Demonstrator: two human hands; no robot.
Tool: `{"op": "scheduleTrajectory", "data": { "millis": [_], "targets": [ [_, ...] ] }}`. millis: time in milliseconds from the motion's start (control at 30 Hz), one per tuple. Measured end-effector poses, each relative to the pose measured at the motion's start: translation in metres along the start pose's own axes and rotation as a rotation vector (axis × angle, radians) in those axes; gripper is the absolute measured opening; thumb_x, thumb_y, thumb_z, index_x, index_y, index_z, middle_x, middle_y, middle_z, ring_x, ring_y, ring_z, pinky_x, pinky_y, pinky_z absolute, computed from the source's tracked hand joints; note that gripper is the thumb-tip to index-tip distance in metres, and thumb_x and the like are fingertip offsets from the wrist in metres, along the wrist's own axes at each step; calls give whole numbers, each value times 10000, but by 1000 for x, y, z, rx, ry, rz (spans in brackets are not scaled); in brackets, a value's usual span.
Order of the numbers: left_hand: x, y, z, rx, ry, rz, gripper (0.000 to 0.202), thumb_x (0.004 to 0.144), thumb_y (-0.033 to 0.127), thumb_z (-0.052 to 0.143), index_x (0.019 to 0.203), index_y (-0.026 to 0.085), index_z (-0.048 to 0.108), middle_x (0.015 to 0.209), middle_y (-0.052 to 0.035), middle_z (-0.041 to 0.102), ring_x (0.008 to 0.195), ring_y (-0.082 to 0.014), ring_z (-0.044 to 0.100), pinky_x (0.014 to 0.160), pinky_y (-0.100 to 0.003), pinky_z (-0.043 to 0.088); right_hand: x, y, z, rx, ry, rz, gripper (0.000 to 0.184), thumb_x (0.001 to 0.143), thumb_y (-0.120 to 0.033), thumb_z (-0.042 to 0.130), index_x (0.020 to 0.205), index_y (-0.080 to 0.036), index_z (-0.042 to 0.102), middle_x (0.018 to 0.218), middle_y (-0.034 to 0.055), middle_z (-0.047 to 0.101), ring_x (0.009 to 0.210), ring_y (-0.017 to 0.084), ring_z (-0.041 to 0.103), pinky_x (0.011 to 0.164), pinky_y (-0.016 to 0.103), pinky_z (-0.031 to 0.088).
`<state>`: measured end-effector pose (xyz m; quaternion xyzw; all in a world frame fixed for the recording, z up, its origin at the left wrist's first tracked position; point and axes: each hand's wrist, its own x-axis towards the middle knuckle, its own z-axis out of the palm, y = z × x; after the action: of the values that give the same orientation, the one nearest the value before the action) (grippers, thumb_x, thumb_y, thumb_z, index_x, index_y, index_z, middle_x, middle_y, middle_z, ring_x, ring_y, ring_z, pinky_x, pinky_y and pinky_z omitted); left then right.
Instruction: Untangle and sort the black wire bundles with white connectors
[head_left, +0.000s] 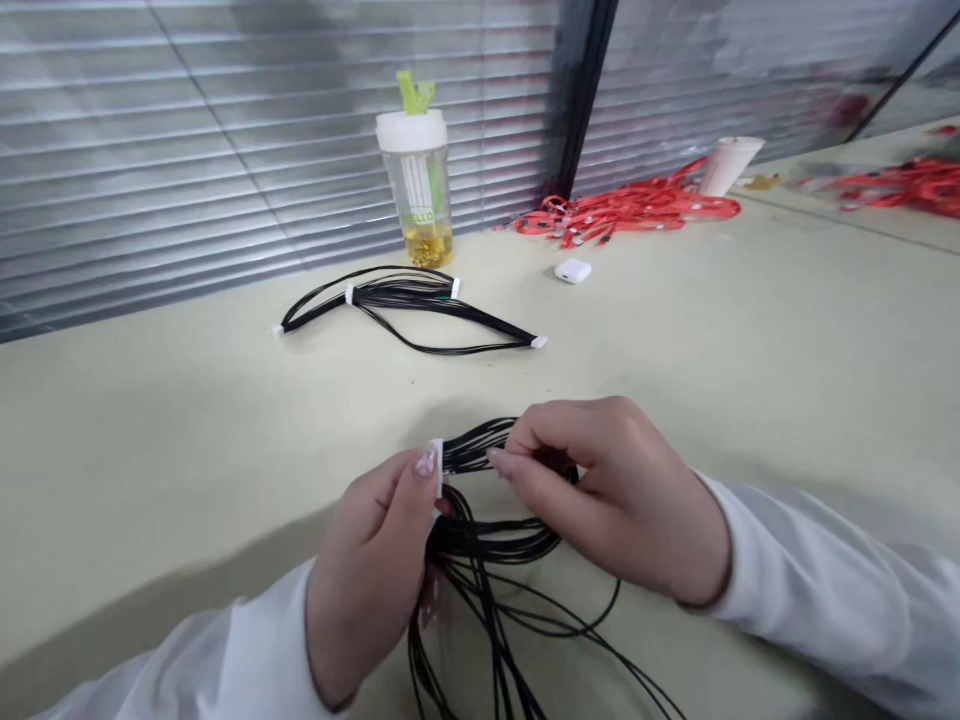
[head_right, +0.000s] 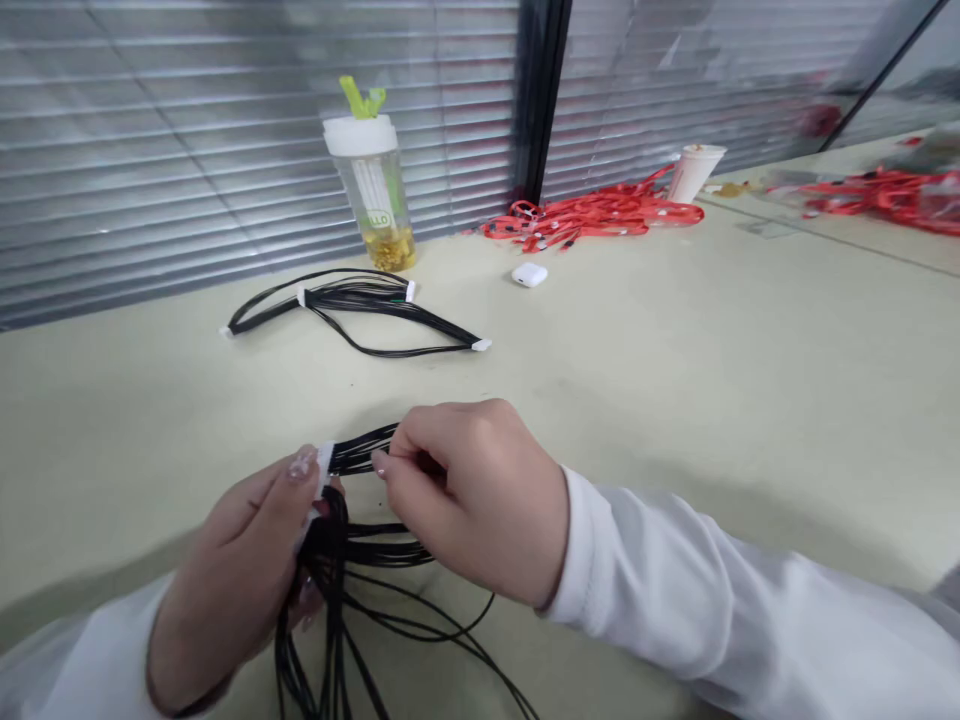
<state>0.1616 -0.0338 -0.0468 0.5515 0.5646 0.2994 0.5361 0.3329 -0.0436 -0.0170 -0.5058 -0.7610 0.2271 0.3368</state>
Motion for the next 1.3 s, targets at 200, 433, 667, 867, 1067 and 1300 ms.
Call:
{"op": "scheduleTrajectory", "data": {
  "millis": [200, 433, 667, 867, 1067, 1300],
  "targets": [
    [1, 5, 0, 46, 11, 86, 385, 821, 466, 406, 566, 178, 412, 440, 24, 401, 366, -81, 381, 348, -171, 312, 0, -1, 1, -21, -28, 28, 189, 801, -179, 477, 625, -127, 522, 533, -27, 497, 487, 34, 396, 490, 159, 315],
    [0, 6, 0, 63, 7, 163, 338, 827, 402, 420, 579, 175, 445, 463, 19, 421, 412, -85, 404, 391, -162, 317, -1, -3, 1, -42, -74, 41, 237, 827, -196, 455, 601, -125, 474, 511, -35, 424, 483, 35, 340, 481, 164, 295],
    [3, 5, 1, 92, -34, 208, 346, 840, 403, 392, 584, 176, 444, 444, 28, 407, 340, -80, 374, 348, -177, 297, 2, -4, 3, -54, -167, 56, 227, 860, -199, 408, 665, -128, 501, 593, -20, 491, 549, 47, 409, 547, 185, 323],
    [3, 4, 1, 144, -4, 319, 354, 852, 352, 393, 556, 161, 435, 469, 19, 436, 390, -69, 384, 381, -160, 303, 2, -5, 7, -119, -150, 35, 234, 867, -192, 388, 658, -130, 472, 596, -15, 480, 556, 57, 386, 554, 207, 303],
    [5, 5, 2, -50, -38, 11, 379, 817, 475, 419, 588, 175, 461, 359, 24, 415, 281, -95, 382, 294, -181, 288, 3, -9, -1, -74, -98, 12, 196, 845, -198, 442, 688, -128, 535, 592, -16, 509, 540, 47, 412, 533, 186, 335],
    [13, 21, -2, -469, -110, -236, 400, 837, 469, 397, 571, 171, 408, 317, 59, 323, 231, -55, 263, 265, -157, 229, 2, -9, -28, 449, 85, 148, 181, 825, -271, 542, 979, -180, 564, 648, -13, 552, 522, 48, 492, 455, 149, 415]
  ]
}}
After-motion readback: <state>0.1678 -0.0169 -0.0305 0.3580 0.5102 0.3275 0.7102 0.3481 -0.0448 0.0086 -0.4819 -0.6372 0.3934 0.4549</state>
